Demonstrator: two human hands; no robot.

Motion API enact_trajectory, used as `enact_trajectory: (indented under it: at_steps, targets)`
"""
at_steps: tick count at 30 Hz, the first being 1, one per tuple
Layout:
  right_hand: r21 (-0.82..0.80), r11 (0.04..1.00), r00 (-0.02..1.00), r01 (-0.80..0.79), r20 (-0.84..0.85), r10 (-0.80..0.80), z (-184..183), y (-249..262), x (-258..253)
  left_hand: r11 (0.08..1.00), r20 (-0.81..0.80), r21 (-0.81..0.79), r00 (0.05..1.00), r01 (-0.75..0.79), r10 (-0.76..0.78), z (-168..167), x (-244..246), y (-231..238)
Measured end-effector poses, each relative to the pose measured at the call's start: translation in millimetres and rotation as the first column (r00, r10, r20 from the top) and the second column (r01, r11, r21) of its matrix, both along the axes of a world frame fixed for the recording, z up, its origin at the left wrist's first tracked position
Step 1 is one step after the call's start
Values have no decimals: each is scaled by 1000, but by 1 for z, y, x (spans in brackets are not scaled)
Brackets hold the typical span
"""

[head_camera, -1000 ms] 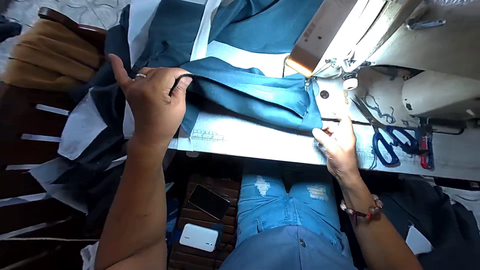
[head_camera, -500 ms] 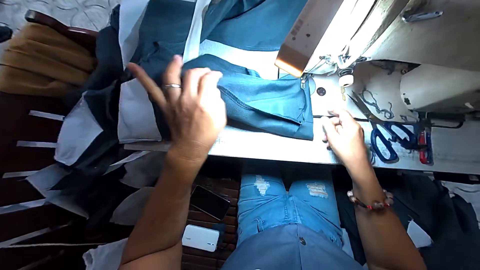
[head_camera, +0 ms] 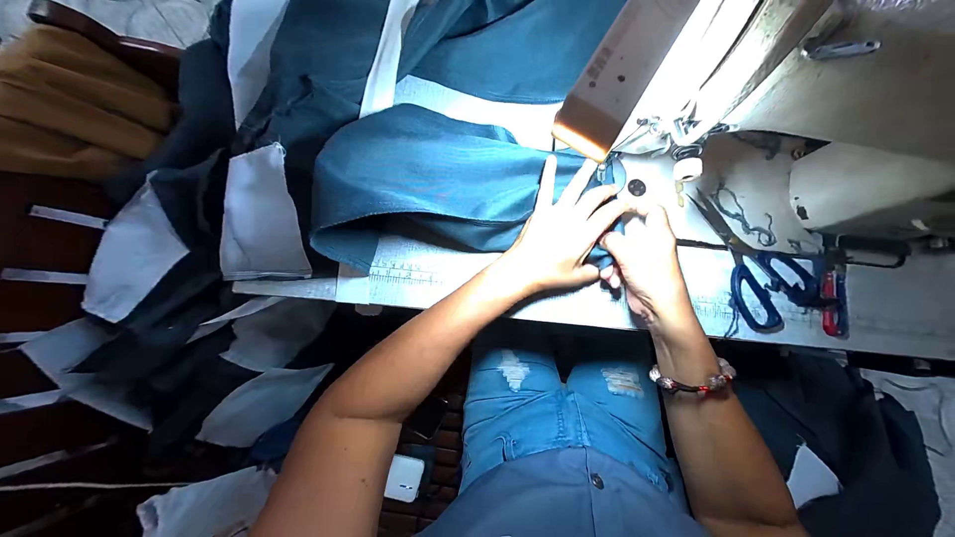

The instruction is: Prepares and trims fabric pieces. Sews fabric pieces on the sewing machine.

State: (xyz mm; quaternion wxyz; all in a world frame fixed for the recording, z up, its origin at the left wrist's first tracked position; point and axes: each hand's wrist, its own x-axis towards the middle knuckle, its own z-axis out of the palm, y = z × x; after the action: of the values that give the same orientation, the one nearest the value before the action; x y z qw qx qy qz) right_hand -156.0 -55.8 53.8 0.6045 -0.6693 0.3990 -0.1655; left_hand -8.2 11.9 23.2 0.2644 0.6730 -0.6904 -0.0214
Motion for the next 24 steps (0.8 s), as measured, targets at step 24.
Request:
enact_trajectory:
  at_steps: [24]
  targets:
    - [-689,701,954,-185,-296,-39,-18,21,-11,989,-7,131,998,-62,63,-7,-13,10]
